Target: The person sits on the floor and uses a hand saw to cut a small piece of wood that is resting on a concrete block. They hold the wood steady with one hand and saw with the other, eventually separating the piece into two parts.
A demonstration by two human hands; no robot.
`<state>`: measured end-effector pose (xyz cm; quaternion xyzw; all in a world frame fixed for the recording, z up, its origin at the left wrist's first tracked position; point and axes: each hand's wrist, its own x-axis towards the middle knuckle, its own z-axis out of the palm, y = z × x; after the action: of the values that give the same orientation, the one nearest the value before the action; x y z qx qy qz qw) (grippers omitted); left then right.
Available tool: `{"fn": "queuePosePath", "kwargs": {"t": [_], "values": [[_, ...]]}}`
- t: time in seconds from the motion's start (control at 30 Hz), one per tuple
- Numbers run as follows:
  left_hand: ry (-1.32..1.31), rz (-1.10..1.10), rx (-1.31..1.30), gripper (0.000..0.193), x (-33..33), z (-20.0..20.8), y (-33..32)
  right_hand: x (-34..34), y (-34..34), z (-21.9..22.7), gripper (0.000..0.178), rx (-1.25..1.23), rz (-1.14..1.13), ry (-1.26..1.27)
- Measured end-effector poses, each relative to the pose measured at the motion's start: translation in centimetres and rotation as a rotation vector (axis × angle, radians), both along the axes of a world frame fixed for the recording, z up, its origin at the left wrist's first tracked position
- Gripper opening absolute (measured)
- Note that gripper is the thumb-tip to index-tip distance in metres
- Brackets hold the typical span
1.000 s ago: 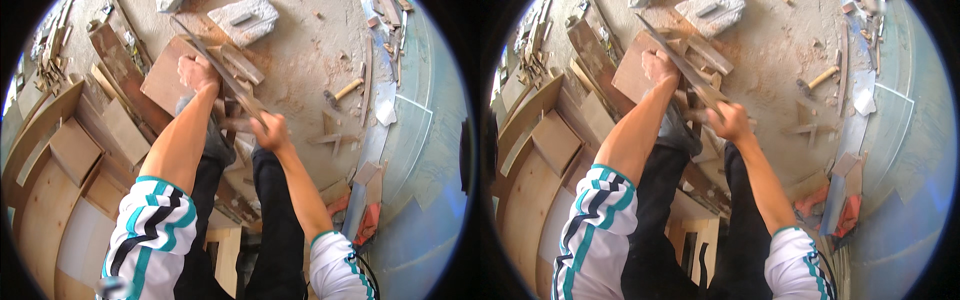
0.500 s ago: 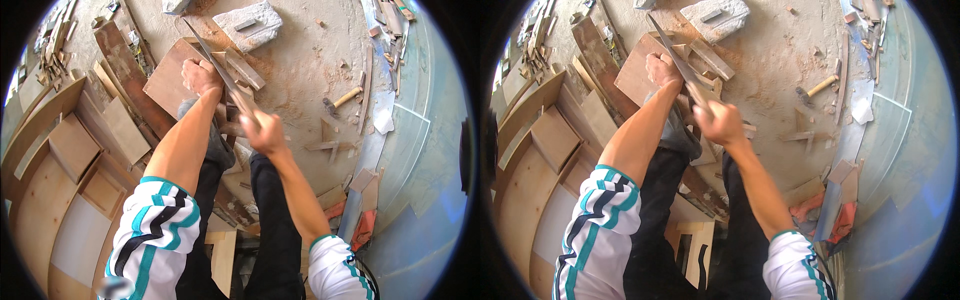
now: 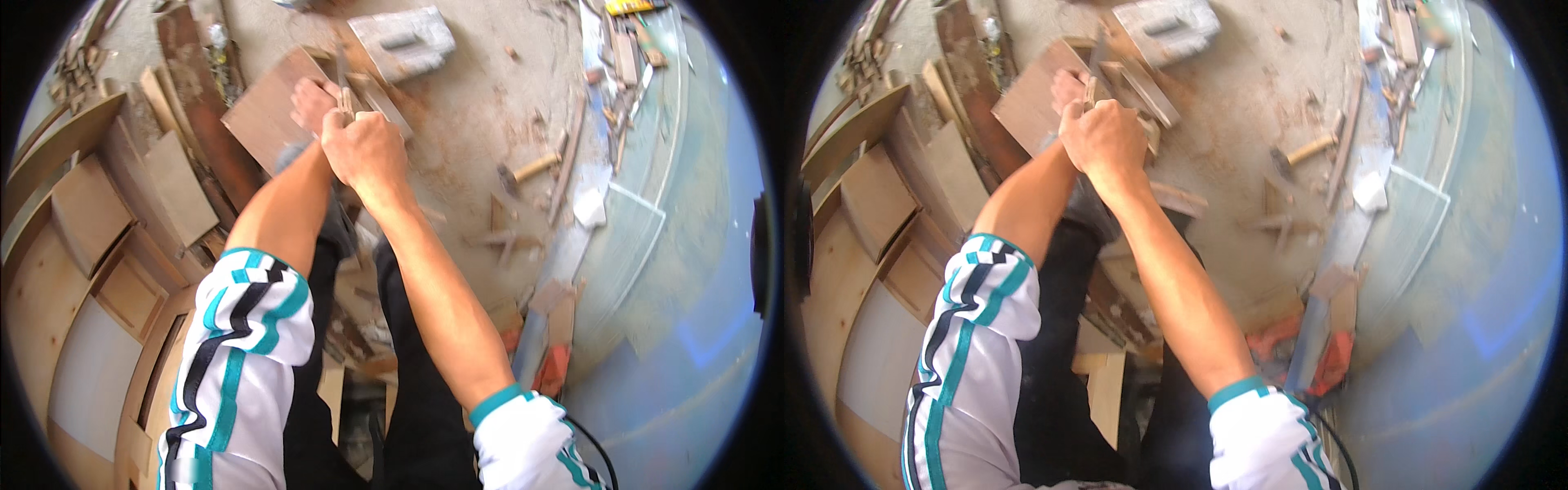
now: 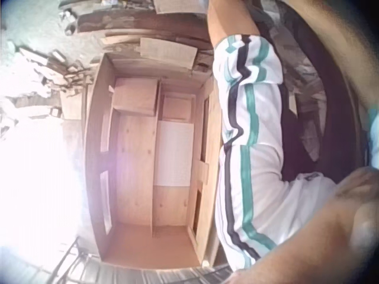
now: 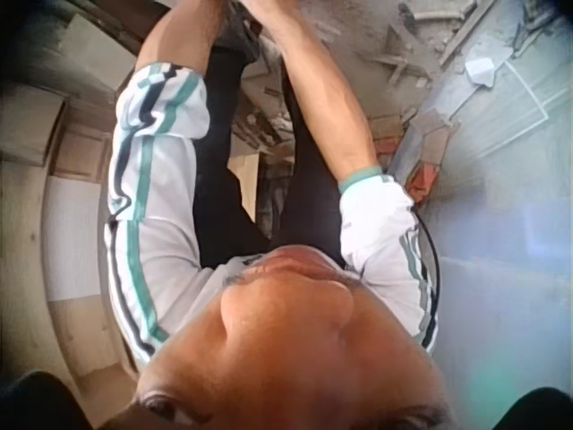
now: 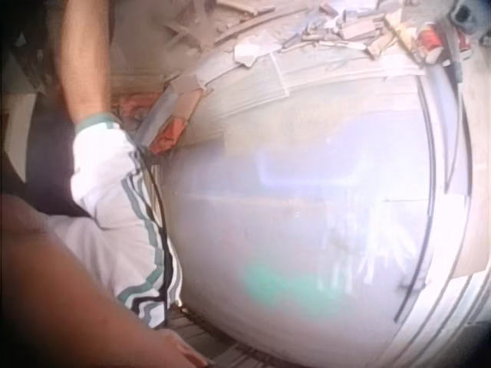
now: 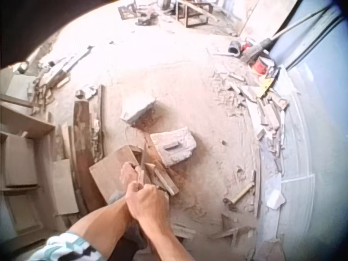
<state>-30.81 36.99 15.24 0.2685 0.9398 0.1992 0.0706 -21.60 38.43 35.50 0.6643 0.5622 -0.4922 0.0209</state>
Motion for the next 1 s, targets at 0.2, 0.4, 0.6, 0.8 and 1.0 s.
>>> {"fn": "queuePosePath", "kwargs": {"t": [0.2, 0.4, 0.6, 0.8, 1.0], "values": [[-0.041, 0.005, -0.043, 0.016, 0.6, -1.3, -1.2, 4.0, -6.7, 9.1, 0.043, -0.033, 0.049, 0.053], [-0.11, 0.014, 0.059, 0.018, 1.5, 1.2, -0.8, 4.9, -6.0, 6.3, 0.034, 0.156, 0.109, 0.066], [-0.08, 0.019, 0.129, 0.017, 1.4, 0.1, -1.0, -0.5, -1.4, 3.8, 0.051, -0.025, 0.1, -0.03], [-0.168, 0.021, 0.128, 0.019, 0.9, 1.1, -0.7, 6.0, -8.0, 14.7, 0.037, -0.199, -0.053, -0.051], [-0.095, 0.004, 0.154, 0.017, 1.2, 0.5, -0.6, 0.8, -0.9, 1.9, 0.052, -0.109, 0.029, -0.047]]}}
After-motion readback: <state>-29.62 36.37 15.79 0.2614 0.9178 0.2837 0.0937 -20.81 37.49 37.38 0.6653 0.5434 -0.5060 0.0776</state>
